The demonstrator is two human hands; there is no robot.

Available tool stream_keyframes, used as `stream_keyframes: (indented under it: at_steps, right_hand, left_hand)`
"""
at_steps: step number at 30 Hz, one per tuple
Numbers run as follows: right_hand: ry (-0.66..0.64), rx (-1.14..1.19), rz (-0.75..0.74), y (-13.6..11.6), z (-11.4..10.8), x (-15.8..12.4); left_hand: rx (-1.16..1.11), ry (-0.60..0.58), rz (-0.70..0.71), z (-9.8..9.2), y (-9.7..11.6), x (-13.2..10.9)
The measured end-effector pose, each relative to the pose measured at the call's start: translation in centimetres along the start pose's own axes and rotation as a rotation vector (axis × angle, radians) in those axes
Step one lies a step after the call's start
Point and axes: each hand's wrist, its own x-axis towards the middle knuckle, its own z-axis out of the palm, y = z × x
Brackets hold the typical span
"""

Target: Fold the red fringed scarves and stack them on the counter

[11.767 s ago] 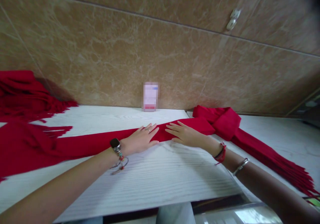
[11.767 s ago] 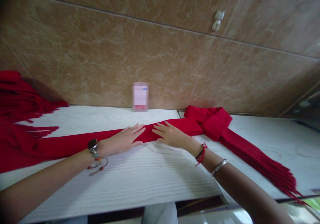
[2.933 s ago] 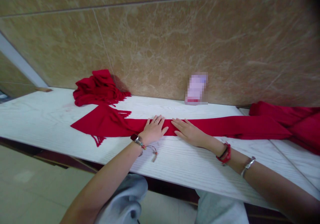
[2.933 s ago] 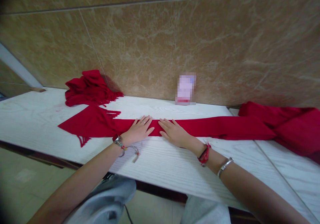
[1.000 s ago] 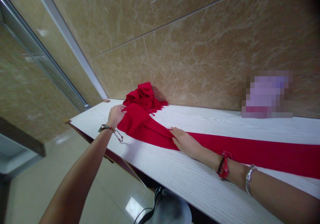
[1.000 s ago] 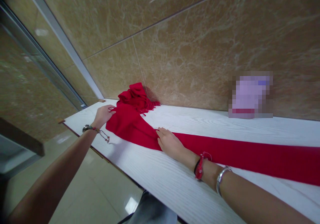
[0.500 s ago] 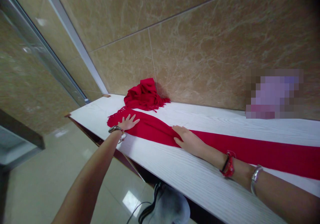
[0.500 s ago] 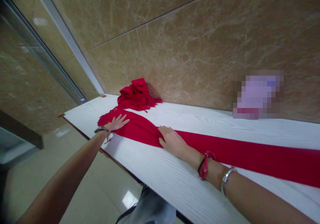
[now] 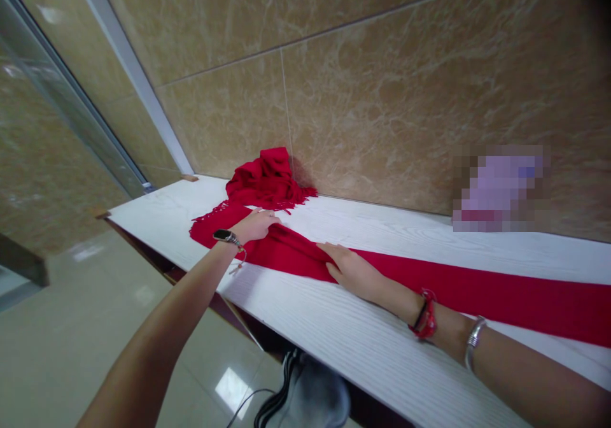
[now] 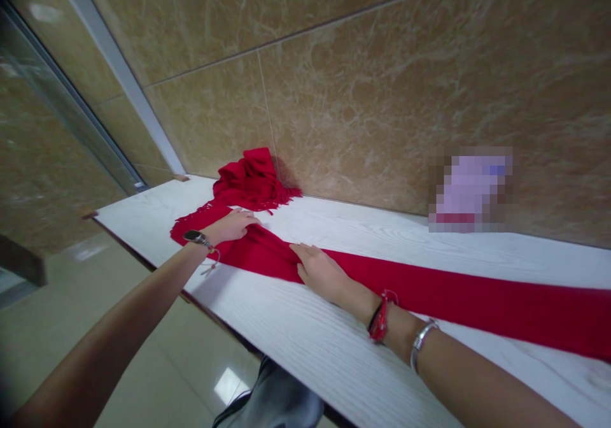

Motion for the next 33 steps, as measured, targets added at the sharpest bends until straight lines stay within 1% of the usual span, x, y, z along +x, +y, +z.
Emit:
stream_keyframes:
  at_steps: [2, 5, 8, 12, 15, 17, 18, 21, 23, 25, 27, 29, 33]
  right_hand:
    - [-0.018, -0.007, 0.027, -0.1, -0.2, 0.0]
    - [-0.042, -0.008, 0.049, -0.3, -0.8, 0.2]
    - [-0.045, -0.027, 0.035, -0.5, -1.7, 0.4]
    - [-0.070, -0.087, -0.007, -0.7, -2.5, -0.2]
    - [-0.101, -0.205, -0.028, 0.0, -2.3, -1.7]
    - [-0.097, -0.268, -0.038, 0.6, -2.2, -2.9]
    - [-0.091, -0.286, -0.039, 0.9, -2.2, -3.5]
    - [-0.072, -0.301, -0.030, 1.6, -2.9, -5.2]
    - [-0.064, -0.318, -0.011, 1.9, -3.6, -6.3]
    - [-0.077, -0.347, 0.004, 2.3, -4.4, -7.3]
    - [-0.094, -0.365, 0.016, 2.7, -5.2, -8.4]
    - [-0.105, -0.349, 0.022, 3.2, -5.9, -9.3]
    - [-0.110, -0.284, 0.010, 3.8, -6.7, -9.6]
  left_hand:
    - [0.053, 0.041, -0.041, -0.3, -0.2, 0.1]
    - [0.091, 0.117, -0.087, -0.9, -0.7, -0.5]
    - [0.124, 0.170, -0.074, -1.4, -1.2, -1.5]
    - [0.182, 0.177, -0.114, -1.3, -1.5, -3.2]
    - [0.198, 0.171, -0.169, -0.6, -0.9, -4.5]
    - [0.202, 0.167, -0.182, -0.3, 0.1, -5.0]
    - [0.200, 0.168, -0.165, -0.2, 0.8, -5.0]
    - [0.143, 0.177, -0.021, -0.3, 3.8, -4.3]
    - [0.047, 0.160, 0.101, -0.7, 6.1, -3.4]
    - [-0.049, 0.135, 0.174, -1.1, 8.4, -2.6]
    - [-0.096, 0.129, 0.170, -1.2, 10.2, -2.1]
    - [-0.093, 0.139, 0.115, -1.1, 11.3, -1.8]
    - [-0.083, 0.121, 0.032, -0.7, 12.1, -1.7]
